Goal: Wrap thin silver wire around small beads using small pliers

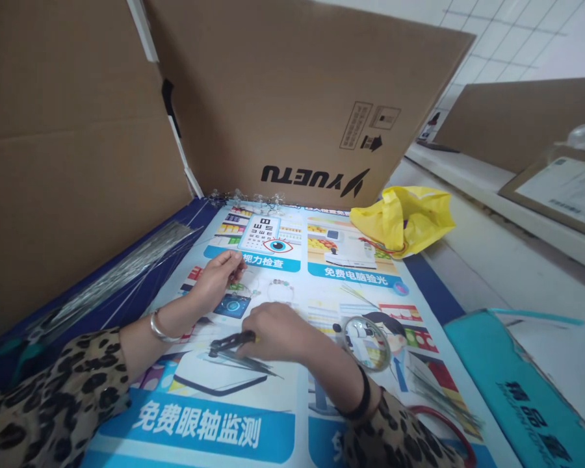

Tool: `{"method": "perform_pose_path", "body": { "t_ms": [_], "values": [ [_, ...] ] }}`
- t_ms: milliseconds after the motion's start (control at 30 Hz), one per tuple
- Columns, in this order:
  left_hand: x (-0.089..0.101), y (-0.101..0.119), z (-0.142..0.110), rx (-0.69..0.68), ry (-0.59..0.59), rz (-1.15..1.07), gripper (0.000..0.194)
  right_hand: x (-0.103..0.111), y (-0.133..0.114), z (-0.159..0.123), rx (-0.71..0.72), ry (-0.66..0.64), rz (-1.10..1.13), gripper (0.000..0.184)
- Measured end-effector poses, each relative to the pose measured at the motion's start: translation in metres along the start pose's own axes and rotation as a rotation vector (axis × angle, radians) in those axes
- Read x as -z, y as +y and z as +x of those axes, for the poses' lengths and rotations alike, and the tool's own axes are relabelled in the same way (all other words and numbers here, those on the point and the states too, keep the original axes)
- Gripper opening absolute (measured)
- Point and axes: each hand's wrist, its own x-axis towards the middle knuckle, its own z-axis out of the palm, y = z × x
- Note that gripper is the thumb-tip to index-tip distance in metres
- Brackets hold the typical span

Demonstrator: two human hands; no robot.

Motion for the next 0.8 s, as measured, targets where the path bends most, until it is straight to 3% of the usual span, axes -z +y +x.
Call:
{"method": "perform_pose_path", "body": {
  "t_ms": [67, 167, 367, 567, 800],
  "values": [
    [-0.001, 0.002, -0.001, 0.001, -0.002, 0.024, 0.027, 0.000, -0.010, -0.001, 0.001, -0.053, -0.050, 0.032],
    [-0.004, 0.004, -0.001, -0.004, -0.015, 0.077, 0.024, 0.001, -0.021, -0.003, 0.001, -0.071, -0.120, 0.018],
    [-0.002, 0.001, 0.001, -0.057, -0.025, 0.248, 0.018, 0.004, -0.025, -0.005, 0.042, -0.137, -0.078, 0.010],
    [0.004, -0.004, 0.003, -0.147, -0.034, 0.454, 0.019, 0.005, -0.016, -0.005, -0.003, -0.079, 0.133, 0.008],
    [0.006, -0.005, 0.008, -0.238, -0.066, 0.643, 0.017, 0.002, 0.005, -0.001, -0.252, 0.079, 0.551, 0.011]
  ]
}}
